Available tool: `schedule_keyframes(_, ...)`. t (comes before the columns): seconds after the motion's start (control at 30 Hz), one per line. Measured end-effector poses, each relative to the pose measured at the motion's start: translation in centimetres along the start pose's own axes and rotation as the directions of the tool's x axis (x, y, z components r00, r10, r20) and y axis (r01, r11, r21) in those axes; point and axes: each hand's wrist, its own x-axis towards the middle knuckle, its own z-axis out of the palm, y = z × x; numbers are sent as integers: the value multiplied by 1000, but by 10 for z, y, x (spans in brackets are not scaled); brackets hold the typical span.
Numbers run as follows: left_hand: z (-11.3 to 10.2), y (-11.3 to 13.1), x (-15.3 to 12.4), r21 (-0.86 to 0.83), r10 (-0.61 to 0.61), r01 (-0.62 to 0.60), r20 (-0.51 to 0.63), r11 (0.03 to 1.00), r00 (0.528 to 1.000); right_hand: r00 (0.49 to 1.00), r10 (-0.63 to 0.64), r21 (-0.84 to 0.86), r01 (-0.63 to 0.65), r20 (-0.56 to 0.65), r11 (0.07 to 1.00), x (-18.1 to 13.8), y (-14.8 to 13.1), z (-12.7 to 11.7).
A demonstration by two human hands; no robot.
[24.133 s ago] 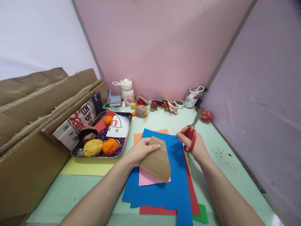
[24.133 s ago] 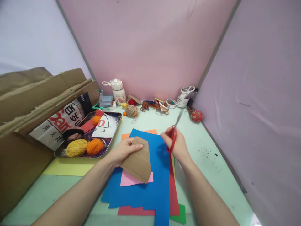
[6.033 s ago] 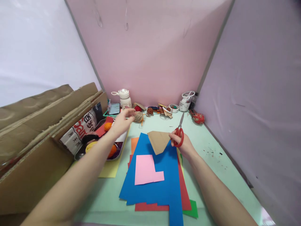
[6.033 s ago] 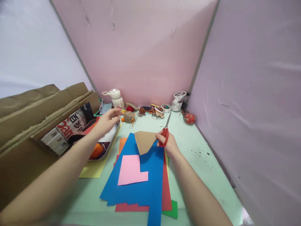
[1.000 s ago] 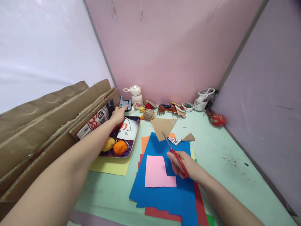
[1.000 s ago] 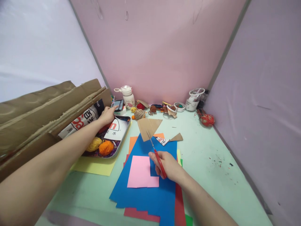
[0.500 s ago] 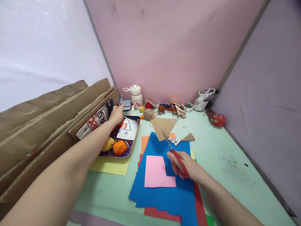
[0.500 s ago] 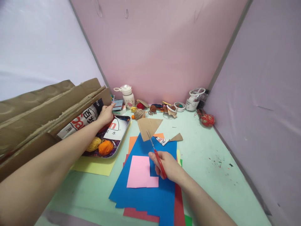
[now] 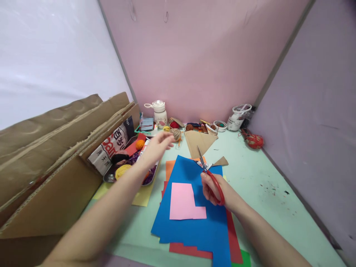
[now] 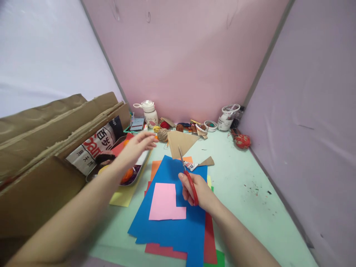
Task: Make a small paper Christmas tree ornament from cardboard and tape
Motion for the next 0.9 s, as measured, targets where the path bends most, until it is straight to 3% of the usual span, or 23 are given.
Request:
schedule_keyframes(0.13, 47, -16, -36, -289, -201, 229, 121, 930, 972, 1000, -5, -19, 5, -6, 1000, 0, -1, 3)
schedule_keyframes(0.27, 68, -30, -45, -372, -181, 228, 158, 900, 971, 999, 17, -68, -19, -35, 997, 0, 0, 5)
schedule_keyframes(0.43, 71, -38, -45, -426, -129, 164, 109, 890, 986, 999, 25, -100, -29, -41, 995, 2, 6, 7)
schedule_keyframes(0.9, 72, -51, -47, -469, -127, 154, 90, 870, 988, 998, 55, -121, -60, -42, 991, 1, 10, 10)
